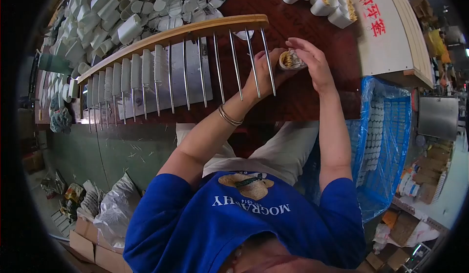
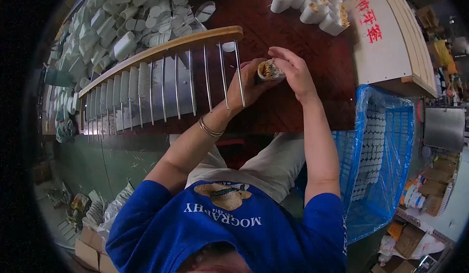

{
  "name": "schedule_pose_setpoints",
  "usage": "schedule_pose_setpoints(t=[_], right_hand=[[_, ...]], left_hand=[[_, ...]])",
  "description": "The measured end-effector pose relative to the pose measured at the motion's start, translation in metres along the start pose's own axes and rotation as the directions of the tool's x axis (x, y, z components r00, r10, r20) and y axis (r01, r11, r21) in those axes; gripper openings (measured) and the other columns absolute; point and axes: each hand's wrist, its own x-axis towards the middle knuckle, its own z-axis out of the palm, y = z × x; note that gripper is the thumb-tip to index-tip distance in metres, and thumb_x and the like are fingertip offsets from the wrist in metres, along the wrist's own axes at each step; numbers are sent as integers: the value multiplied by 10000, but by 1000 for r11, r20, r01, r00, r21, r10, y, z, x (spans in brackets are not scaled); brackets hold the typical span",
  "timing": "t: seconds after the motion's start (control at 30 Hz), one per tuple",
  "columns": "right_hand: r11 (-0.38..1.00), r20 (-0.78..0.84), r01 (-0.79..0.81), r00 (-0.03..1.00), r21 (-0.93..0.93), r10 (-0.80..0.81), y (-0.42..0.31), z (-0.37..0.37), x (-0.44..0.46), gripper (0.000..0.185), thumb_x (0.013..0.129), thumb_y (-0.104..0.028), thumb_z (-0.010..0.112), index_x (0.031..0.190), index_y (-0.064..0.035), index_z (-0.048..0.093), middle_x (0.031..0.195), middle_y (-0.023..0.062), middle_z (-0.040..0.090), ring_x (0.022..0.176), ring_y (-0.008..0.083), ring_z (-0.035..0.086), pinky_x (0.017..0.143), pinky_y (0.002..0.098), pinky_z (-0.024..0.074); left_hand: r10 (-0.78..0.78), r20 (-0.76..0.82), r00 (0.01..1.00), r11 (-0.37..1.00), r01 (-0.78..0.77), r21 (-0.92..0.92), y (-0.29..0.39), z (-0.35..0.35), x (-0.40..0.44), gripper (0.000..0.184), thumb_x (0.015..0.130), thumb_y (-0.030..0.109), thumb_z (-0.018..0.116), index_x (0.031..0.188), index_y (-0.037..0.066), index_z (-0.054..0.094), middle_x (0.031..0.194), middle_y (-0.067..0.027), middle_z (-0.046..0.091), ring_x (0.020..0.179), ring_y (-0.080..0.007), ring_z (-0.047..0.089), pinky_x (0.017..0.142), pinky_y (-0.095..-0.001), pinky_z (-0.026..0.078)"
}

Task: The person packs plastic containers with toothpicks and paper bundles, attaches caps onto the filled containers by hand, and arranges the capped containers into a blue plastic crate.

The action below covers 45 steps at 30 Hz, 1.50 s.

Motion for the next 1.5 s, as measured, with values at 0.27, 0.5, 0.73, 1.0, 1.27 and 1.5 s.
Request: schedule_pose_setpoints(t=[0.27,0.5,0.73,1.0,1.27,1.5], right_hand=[[907,-13,186,978,-377,-206,4,6,2,351,953,-252,603,1134,45,647,1083,100,667,974,149,616,857,285,486],[999,-20,-39,999,18,39,-7,7,-1,276,940,-180,604,1105,34,663,1010,79,681,932,122,622,846,266,490],[995,-123,58,991,86,-47,-4,-1,-2,168,866,-130,720,967,3,698,921,31,671,806,64,614,738,227,499],[944,-62,173,978,-280,-198,-14,-5,9,124,832,-89,735,795,5,662,849,19,641,776,69,579,697,239,472],[903,59,125,992,-410,-110,-22,-10,11,176,786,-89,755,732,16,625,755,22,620,707,82,560,638,259,441],[987,-12,-4,1000,-164,2,-22,-13,7,165,836,-106,721,755,15,643,714,7,632,664,59,557,609,239,440]], left_hand=[[-7,3,1000,1000,7,30,1,-1,0,523,748,172,794,1190,37,547,1072,-135,645,1020,-337,599,914,-409,454],[8,13,1000,999,-8,39,5,-3,2,507,754,169,788,1177,31,547,1042,-136,649,987,-347,607,898,-412,457],[11,16,1000,1000,-11,19,7,-6,2,482,757,173,788,1153,25,556,1017,-141,648,932,-348,617,855,-414,474],[38,32,999,999,-37,-11,7,-8,3,476,756,176,790,1145,21,564,1012,-137,647,926,-342,616,846,-412,474],[37,22,999,999,-36,-19,4,-6,3,470,757,175,791,1145,28,570,1001,-136,652,926,-317,624,841,-397,479],[8,24,1000,1000,-8,14,6,-6,2,467,756,178,797,1139,33,574,1006,-140,650,910,-307,625,818,-388,489]])
